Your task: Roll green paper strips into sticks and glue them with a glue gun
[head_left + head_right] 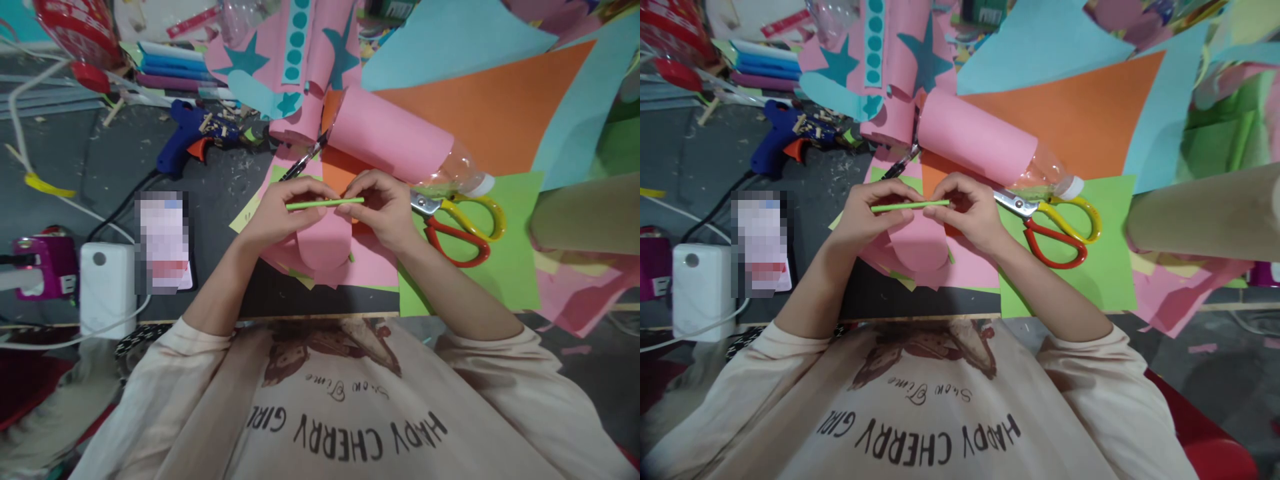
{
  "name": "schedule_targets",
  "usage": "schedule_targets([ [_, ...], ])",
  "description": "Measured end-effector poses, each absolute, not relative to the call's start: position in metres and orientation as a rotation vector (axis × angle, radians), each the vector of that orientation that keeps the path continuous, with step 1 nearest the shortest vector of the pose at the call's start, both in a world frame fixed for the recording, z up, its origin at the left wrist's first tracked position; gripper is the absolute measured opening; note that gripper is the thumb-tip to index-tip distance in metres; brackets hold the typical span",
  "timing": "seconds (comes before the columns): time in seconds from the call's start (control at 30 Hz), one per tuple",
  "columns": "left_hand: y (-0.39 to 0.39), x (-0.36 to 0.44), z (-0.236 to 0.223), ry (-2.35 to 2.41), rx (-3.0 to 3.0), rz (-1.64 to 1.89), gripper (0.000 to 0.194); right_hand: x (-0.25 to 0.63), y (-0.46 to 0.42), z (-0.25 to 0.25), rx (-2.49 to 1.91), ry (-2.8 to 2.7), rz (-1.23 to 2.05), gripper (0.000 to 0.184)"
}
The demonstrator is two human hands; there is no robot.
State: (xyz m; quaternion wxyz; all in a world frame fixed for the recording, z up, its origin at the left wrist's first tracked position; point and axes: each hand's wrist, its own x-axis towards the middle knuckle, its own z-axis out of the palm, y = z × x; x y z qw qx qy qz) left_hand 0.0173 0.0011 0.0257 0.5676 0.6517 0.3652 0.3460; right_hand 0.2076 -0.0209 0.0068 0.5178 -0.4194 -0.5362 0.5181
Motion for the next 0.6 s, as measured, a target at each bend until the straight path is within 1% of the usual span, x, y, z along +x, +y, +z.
schedule_targets([
  [0.13,0.002,0.018,0.022,0.9,1.495,0.886,0.021,0.209,-0.021,0.006,-0.991,-1.287,1.222,0.032],
  [0.27,0.004,0.018,0.017,0.902,1.518,0.992,0.029,0.21,-0.02,0.008,-1.046,-1.281,1.21,0.035],
  [0.43,0.008,0.017,0.012,0.855,1.528,1.086,0.03,0.211,-0.018,0.008,-1.079,-1.236,1.188,0.04],
  [0.6,0.014,0.014,0.006,0.889,1.447,1.271,0.039,0.213,-0.013,0.008,-1.048,-1.176,1.152,0.039],
])
